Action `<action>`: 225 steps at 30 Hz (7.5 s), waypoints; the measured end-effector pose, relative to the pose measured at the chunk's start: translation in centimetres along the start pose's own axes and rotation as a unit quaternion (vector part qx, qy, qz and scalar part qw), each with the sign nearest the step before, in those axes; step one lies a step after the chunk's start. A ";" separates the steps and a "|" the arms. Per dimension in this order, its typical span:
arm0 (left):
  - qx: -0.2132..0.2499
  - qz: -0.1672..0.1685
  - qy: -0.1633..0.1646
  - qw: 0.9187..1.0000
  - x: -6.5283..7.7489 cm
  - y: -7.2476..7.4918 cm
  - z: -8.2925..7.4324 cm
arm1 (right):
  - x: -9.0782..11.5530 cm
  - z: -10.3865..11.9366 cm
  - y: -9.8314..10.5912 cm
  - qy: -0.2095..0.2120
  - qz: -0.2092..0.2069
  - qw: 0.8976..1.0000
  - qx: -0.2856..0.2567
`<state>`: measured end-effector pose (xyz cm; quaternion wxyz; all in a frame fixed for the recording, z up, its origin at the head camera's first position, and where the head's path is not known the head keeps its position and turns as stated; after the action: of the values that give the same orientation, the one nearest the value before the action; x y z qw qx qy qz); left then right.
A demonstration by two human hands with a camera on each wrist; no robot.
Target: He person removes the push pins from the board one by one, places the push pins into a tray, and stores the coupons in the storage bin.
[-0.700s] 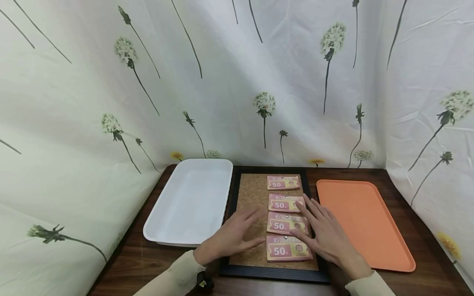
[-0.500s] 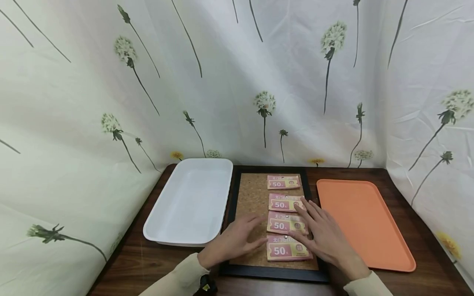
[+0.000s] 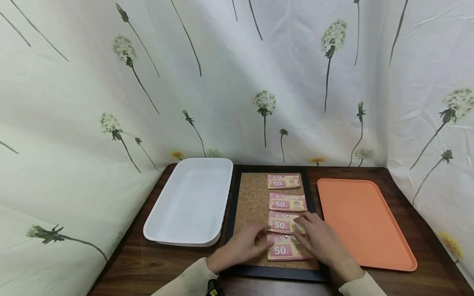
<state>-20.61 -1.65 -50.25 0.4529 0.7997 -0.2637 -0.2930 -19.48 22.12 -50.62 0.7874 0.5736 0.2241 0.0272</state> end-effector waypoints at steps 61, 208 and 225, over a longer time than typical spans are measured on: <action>0.315 -0.041 0.134 0.939 0.2 -2.2 -1.4 | -1.1 1.1 -2.2 -0.112 0.132 0.973 -0.153; 0.288 -0.158 0.156 0.931 3.5 7.9 3.2 | -0.3 -2.8 3.6 -0.295 0.181 0.874 -0.341; 0.289 -0.210 0.255 0.899 6.1 11.9 8.9 | 1.7 -6.6 5.0 -0.324 0.163 0.875 -0.322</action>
<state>-24.56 -16.24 -44.90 0.1818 0.9795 -0.0385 -0.0782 -19.43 30.18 -48.20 0.9414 0.2937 -0.1615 0.0385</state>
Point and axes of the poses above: each hand's wrist, its own x-axis away from the middle knuckle, its own y-axis out of the back of the hand, z = x × y, the point moved 3 cm from there along -x, towards the middle knuckle, and after that the axes turned 4 degrees about -y, right-handed, at the moved point
